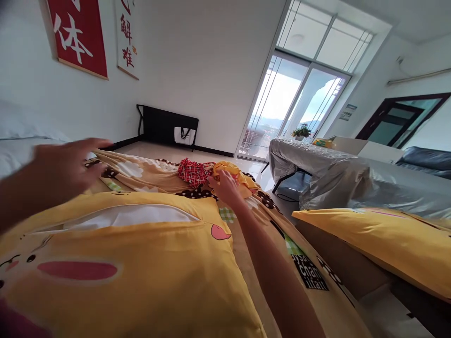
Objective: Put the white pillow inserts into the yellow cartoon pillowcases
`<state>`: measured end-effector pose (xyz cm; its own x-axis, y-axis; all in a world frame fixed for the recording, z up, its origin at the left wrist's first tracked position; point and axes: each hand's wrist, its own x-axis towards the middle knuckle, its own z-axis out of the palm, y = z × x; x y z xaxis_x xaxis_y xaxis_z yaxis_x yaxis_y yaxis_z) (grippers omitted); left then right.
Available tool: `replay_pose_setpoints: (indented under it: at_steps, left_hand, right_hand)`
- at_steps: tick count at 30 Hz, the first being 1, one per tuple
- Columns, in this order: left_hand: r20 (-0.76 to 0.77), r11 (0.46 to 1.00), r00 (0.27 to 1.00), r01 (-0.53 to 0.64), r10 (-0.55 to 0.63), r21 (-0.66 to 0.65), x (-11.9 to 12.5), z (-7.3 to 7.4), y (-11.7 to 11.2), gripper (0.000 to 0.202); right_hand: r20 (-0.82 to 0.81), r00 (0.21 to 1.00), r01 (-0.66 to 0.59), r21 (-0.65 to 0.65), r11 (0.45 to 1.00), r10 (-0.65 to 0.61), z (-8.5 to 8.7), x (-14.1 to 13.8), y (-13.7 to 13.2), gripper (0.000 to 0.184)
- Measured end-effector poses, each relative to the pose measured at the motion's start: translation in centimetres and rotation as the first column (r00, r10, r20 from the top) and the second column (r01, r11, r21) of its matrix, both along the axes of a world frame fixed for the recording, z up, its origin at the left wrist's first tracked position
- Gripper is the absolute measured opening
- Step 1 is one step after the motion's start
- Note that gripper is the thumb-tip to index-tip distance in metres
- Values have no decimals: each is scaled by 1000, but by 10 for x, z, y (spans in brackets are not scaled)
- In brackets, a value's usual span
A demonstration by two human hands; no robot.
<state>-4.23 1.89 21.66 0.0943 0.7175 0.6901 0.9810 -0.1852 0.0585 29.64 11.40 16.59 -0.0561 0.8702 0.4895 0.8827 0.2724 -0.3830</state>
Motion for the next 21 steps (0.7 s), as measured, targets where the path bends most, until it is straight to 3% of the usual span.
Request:
replay_pose_setpoints:
  at_steps: [2,4,5,7,10,12,13,16,21]
  left_hand:
    - [-123,991,983,134,-136,-30,66,8,30,34]
    - [-174,970,963,177,-205,-165,125,-8,53,29]
    - [-172,945,949,219,-264,-241,145,-27,61,34]
    - [-186,899,915,286,-359,-330,166,-81,70,41]
    - [-184,809,861,344,-474,-477,161,-171,69,37]
    - [-129,810,884,343,-449,-475,154,-214,67,43]
    - [-102,821,896,344,-432,-456,152,-227,66,45]
    - [-47,847,906,373,-421,-379,155,-241,68,45]
    - [-36,855,896,410,-443,-318,157,-237,76,43]
  right_hand:
    - [-21,1000,19,98,995,-17,18,-15,9,47]
    - [-27,998,50,70,996,-48,9,-25,17,46]
    - [-17,998,60,7,998,-60,-7,-28,20,44]
    - [19,998,69,-190,979,-67,-55,-30,24,41]
    - [47,997,75,-350,934,-62,-134,-23,30,37]
    - [58,996,81,-410,909,-63,-169,-14,37,40]
    - [62,996,83,-428,900,-62,-180,-9,42,42]
    - [72,995,92,-462,882,-67,-192,4,56,48]
    - [115,989,138,-459,877,-95,-183,12,65,45]
